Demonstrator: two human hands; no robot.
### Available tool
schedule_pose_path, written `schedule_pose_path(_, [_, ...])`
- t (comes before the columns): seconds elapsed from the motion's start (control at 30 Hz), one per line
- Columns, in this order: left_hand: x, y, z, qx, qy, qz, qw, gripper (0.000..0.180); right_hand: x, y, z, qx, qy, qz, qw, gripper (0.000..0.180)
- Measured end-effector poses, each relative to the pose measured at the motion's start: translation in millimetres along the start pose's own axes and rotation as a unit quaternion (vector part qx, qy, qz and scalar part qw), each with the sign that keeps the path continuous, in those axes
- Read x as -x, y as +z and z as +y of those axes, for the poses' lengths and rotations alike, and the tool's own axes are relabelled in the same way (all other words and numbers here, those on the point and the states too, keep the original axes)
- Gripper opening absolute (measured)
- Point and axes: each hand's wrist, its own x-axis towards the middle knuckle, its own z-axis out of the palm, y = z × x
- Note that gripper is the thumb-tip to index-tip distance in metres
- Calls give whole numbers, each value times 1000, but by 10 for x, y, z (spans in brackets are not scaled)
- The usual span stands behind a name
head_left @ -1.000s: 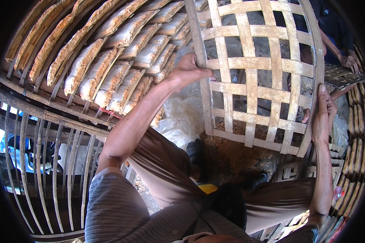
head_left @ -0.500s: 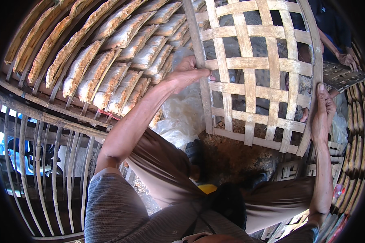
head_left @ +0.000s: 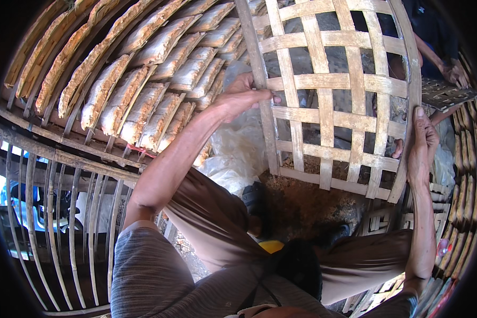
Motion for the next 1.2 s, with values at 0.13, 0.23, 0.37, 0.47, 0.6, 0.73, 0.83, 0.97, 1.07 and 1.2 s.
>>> schedule_pose_path(0.13, [44, 128, 113, -54, 17, 35, 998, 25, 0, -13, 3, 12, -7, -2, 1000, 45])
schedule_pose_path(0.23, [82, 170, 109, -49, 29, 58, 997, 23, 1, 14, -15, 8, 0, 1, 1000, 44])
schedule_pose_path(0.37, [119, 234, 170, -84, -1, 67, 994, 33, -8, -6, 22, 8, -2, 1, 1000, 42])
schedule_pose_path(0.47, [101, 131, 186, -9, -25, 8, 1000, 36, -23, -87, 41, -2, 0, -2, 1000, 41])
schedule_pose_path(0.6, [27, -12, -4, 93, 18, -37, 995, 29, -17, -48, 25, -9, 8, 3, 1000, 42])
schedule_pose_path(0.73, [17, 137, 48, -16, 15, 35, 999, 26, 12, -11, -24, -1, 1, 10, 1000, 43])
schedule_pose_path(0.83, [27, 193, 73, -38, 38, 58, 997, 29, -8, -24, 10, 1, 2, 2, 1000, 43])
schedule_pose_path(0.97, [22, 240, 44, 22, 30, 54, 998, 30, 5, -7, -24, 7, 6, 3, 1000, 44])
schedule_pose_path(1.07, [-40, 120, -68, 148, -13, 2, 989, 30, -9, 8, -15, 8, 6, 9, 1000, 45])
schedule_pose_path(1.2, [3, 188, 67, 3, -42, 48, 998, 37, -42, -57, 61, 1, 4, -16, 1000, 44])
